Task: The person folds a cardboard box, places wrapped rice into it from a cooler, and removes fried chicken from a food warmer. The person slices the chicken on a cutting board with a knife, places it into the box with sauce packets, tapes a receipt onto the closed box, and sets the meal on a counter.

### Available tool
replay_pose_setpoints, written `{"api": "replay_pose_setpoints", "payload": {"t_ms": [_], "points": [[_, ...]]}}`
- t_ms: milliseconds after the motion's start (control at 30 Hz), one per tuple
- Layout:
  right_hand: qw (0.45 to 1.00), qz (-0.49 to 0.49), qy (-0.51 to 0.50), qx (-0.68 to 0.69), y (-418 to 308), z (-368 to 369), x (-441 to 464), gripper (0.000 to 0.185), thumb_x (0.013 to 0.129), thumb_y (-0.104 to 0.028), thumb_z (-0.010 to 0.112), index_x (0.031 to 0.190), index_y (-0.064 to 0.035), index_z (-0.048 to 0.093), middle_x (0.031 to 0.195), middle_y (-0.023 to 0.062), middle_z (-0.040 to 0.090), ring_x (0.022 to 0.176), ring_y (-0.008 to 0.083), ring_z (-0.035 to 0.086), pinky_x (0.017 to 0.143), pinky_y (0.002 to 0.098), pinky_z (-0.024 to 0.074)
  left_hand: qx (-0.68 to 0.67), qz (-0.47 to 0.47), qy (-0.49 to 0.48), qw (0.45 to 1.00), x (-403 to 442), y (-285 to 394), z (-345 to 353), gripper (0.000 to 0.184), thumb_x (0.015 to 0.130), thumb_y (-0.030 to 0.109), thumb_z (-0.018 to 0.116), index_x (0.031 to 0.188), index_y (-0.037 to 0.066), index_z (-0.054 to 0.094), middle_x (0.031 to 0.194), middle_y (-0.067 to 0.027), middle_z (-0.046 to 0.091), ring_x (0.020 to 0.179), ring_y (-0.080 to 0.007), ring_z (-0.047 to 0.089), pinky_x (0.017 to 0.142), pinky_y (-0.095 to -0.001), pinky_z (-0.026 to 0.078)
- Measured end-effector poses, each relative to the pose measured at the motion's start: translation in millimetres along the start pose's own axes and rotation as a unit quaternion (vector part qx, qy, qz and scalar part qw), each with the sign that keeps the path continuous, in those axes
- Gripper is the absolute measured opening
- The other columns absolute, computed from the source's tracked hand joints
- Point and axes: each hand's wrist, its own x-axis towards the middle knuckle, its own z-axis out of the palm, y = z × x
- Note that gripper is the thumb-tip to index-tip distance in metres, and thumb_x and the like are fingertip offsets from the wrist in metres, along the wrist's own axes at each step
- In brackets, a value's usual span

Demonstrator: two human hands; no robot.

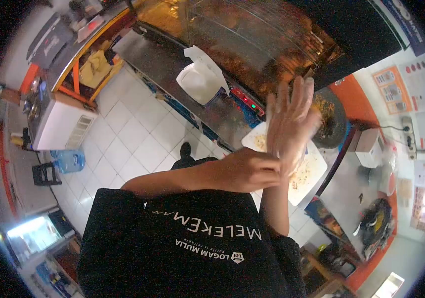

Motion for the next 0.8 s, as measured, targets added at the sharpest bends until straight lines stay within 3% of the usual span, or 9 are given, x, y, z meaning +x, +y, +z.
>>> {"api": "replay_pose_setpoints", "payload": {"t_ms": [67, 167, 267, 433, 467, 600, 700, 767, 800], "points": [[0.974, -0.160, -0.006, -0.158, 11.0, 3.3, 4.4, 0.086, 0.100, -0.056, 0.055, 0.159, -0.0011, 0.023, 0.164, 0.0213, 0.027, 0.152, 0.0337, 0.027, 0.122, 0.0444, 0.0262, -0.012, -0.028, 0.049, 0.998, -8.4, 0.3, -30.3, 0.028, 0.087, 0.019, 0.076, 0.110, 0.005, 0.069, 0.103, -0.0098, 0.064, 0.088, -0.0239, 0.069, 0.071, -0.0329, 0.058], [0.858, -0.333, 0.074, -0.385, 24.6, 20.7, 37.2, 0.086, 0.100, -0.046, 0.062, 0.159, -0.0007, 0.019, 0.159, 0.0250, 0.035, 0.149, 0.0320, 0.034, 0.120, 0.0405, 0.0298, -0.069, -0.136, 0.035, 0.988, -35.6, -7.4, -76.1, 0.048, 0.090, 0.016, 0.075, 0.134, 0.006, 0.061, 0.115, -0.0134, 0.064, 0.098, -0.0227, 0.068, 0.082, -0.0337, 0.057], [0.856, -0.232, 0.174, -0.429, 28.5, 37.5, 60.9, 0.078, 0.097, -0.030, 0.070, 0.156, 0.0023, 0.029, 0.149, 0.0208, 0.048, 0.137, 0.0241, 0.049, 0.111, 0.0334, 0.0424, -0.105, -0.230, 0.010, 0.968, -70.1, -16.3, -117.8, 0.046, 0.092, 0.010, 0.073, 0.136, 0.006, 0.060, 0.114, -0.0129, 0.064, 0.099, -0.0209, 0.068, 0.085, -0.0337, 0.057], [0.918, -0.273, 0.033, -0.287, 28.1, 32.3, 75.6, 0.066, 0.096, -0.027, 0.071, 0.145, 0.0079, 0.044, 0.140, 0.0228, 0.058, 0.126, 0.0220, 0.058, 0.105, 0.0318, 0.0452, -0.164, -0.315, -0.013, 0.935, -133.4, -36.4, -155.3, 0.045, 0.092, 0.009, 0.072, 0.136, 0.007, 0.060, 0.110, -0.0126, 0.065, 0.095, -0.0199, 0.068, 0.085, -0.0322, 0.056], [0.891, -0.209, 0.046, -0.400, 9.7, 32.5, 72.1, 0.039, 0.099, -0.012, 0.064, 0.136, 0.0008, 0.059, 0.134, 0.0139, 0.065, 0.123, 0.0220, 0.062, 0.103, 0.0323, 0.0490, -0.176, -0.327, -0.024, 0.928, -141.6, -40.5, -163.0, 0.045, 0.092, 0.009, 0.072, 0.136, 0.007, 0.060, 0.110, -0.0124, 0.065, 0.095, -0.0199, 0.067, 0.086, -0.0325, 0.056], [0.569, -0.376, 0.027, -0.730, -22.2, 38.3, 104.4, 0.037, 0.096, -0.010, 0.057, 0.133, -0.0089, 0.064, 0.128, 0.0186, 0.068, 0.122, 0.0302, 0.064, 0.105, 0.0385, 0.0480, -0.155, -0.332, -0.082, 0.927, -172.9, -68.3, -185.7, 0.046, 0.093, 0.011, 0.072, 0.137, 0.008, 0.060, 0.108, -0.0121, 0.066, 0.094, -0.0208, 0.066, 0.087, -0.0347, 0.055], [0.444, -0.096, 0.139, -0.880, -38.0, 81.5, 139.5, 0.038, 0.100, -0.026, 0.051, 0.132, -0.0122, 0.065, 0.127, 0.0216, 0.067, 0.120, 0.0370, 0.063, 0.103, 0.0419, 0.0485, -0.173, -0.348, -0.069, 0.919, -183.7, -79.4, -204.2, 0.047, 0.093, 0.012, 0.072, 0.138, 0.008, 0.059, 0.109, -0.0123, 0.066, 0.097, -0.0221, 0.066, 0.089, -0.0365, 0.054], [0.369, -0.143, 0.099, -0.913, -36.5, 44.8, 167.8, 0.044, 0.100, -0.039, 0.047, 0.132, -0.0135, 0.063, 0.125, 0.0201, 0.067, 0.119, 0.0401, 0.061, 0.101, 0.0462, 0.0479, -0.169, -0.367, -0.074, 0.912, -194.2, -87.5, -211.7, 0.049, 0.092, 0.011, 0.072, 0.139, 0.008, 0.058, 0.110, -0.0127, 0.066, 0.098, -0.0231, 0.066, 0.090, -0.0373, 0.054], [0.414, -0.152, 0.101, -0.892, -36.9, 41.8, 166.8, 0.044, 0.100, -0.039, 0.048, 0.131, -0.0128, 0.063, 0.126, 0.0189, 0.067, 0.119, 0.0399, 0.061, 0.101, 0.0461, 0.0479, -0.170, -0.377, -0.078, 0.907, -201.2, -89.6, -214.6, 0.049, 0.092, 0.011, 0.072, 0.139, 0.008, 0.057, 0.111, -0.0128, 0.067, 0.098, -0.0236, 0.066, 0.090, -0.0378, 0.054]]}}
